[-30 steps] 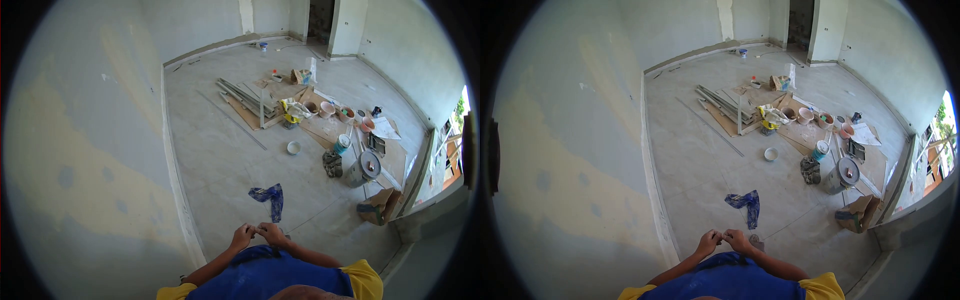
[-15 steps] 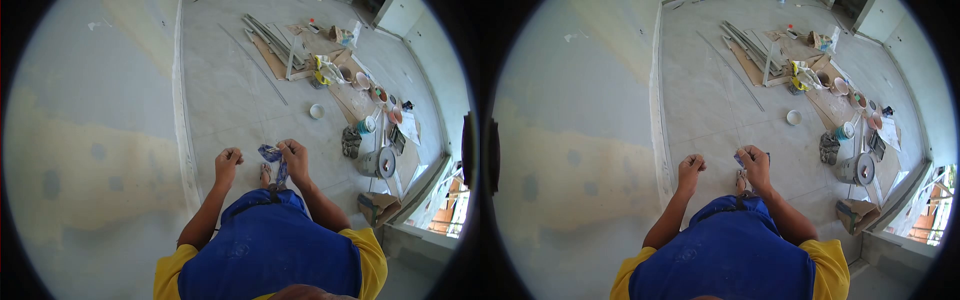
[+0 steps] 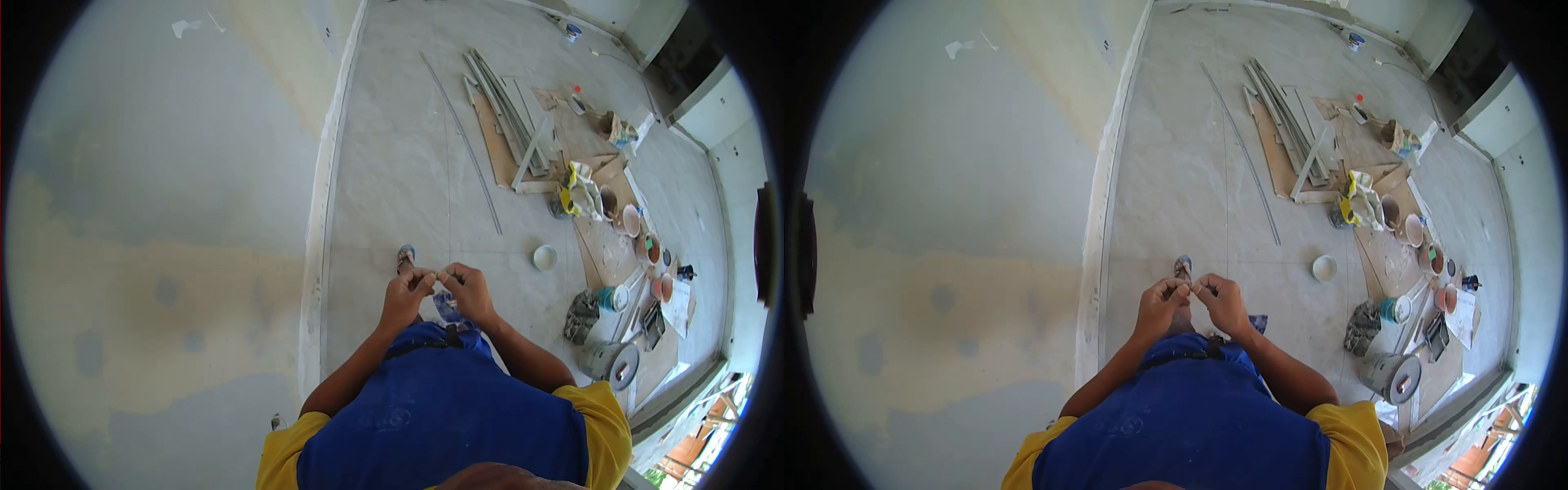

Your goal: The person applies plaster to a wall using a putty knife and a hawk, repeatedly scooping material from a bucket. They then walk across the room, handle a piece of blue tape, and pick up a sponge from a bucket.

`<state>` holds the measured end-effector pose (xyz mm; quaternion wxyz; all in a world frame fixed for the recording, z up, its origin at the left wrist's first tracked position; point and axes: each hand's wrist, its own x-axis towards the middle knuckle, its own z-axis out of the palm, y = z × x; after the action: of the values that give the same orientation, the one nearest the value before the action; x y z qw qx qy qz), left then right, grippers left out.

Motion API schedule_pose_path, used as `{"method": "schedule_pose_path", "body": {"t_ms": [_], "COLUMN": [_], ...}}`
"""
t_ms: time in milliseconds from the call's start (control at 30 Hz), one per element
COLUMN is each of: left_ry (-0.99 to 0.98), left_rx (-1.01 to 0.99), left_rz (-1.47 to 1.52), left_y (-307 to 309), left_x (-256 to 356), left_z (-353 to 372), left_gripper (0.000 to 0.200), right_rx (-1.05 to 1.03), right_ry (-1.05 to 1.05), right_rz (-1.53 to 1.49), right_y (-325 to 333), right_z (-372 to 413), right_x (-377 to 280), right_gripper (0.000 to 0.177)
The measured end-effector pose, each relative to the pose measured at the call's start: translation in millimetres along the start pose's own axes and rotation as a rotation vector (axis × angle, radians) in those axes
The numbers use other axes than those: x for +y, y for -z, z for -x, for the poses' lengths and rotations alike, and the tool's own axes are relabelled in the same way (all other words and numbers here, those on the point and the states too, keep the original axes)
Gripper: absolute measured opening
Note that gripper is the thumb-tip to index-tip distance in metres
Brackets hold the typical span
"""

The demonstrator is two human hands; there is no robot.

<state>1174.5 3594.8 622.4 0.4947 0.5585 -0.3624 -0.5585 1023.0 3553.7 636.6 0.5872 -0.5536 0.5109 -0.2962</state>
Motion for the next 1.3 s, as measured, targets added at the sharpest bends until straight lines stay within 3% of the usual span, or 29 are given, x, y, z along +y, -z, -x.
{"method": "schedule_pose_path", "body": {"t_ms": [200, 267, 333, 600, 733, 800, 967, 1067, 1200, 1267, 1300], "left_ry": [-0.006, 0.099, 0.050, -0.164, -0.228, -0.133, 0.056, 0.006, -0.059, -0.071, -0.044], "left_rx": [-0.080, -0.093, -0.131, -0.302, -0.253, -0.168, 0.033, 0.095, 0.154, 0.122, 0.118], "left_rz": [0.022, 0.102, 0.067, -0.227, -0.323, -0.258, -0.032, -0.032, 0.125, 0.180, 0.218], "left_y": [31.5, 38.0, 46.4, 62.2, 57.9, 53.6, 42.5, 46.3, 42.5, 46.2, 46.5], "left_x": [9.0, 31.3, 58.6, 115.8, 105.5, 103.0, 136.1, 152.4, 182.4, 179.9, 181.4], "left_z": [-118.8, -158.5, -202.0, -350.1, -414.1, -447.0, -531.1, -590.6, -650.0, -678.7, -692.4], "left_gripper": [0.026, 0.024, 0.024, 0.021, 0.023, 0.024, 0.021, 0.021, 0.017, 0.017, 0.015], "right_rx": [-0.045, -0.015, -0.065, 0.052, 0.022, -0.018, -0.155, -0.264, -0.328, -0.318, -0.309], "right_ry": [-0.005, 0.059, 0.094, 0.049, -0.019, 0.007, 0.047, 0.058, 0.182, 0.370, 0.329], "right_rz": [0.116, 0.129, 0.131, 0.013, 0.005, 0.039, 0.251, 0.221, 0.364, 0.388, 0.406], "right_y": [-1.1, 3.6, 10.5, 20.4, 36.1, 49.0, 81.5, 98.3, 109.5, 113.4, 117.8], "right_z": [-110.7, -150.8, -192.2, -319.2, -389.8, -429.3, -538.8, -605.5, -677.2, -704.7, -713.9], "right_x": [-31.7, -54.0, -73.8, -109.0, -93.1, -94.4, -145.8, -180.0, -204.7, -208.2, -212.4], "right_gripper": [0.023, 0.023, 0.022, 0.024, 0.026, 0.024, 0.023, 0.024, 0.020, 0.017, 0.015]}}
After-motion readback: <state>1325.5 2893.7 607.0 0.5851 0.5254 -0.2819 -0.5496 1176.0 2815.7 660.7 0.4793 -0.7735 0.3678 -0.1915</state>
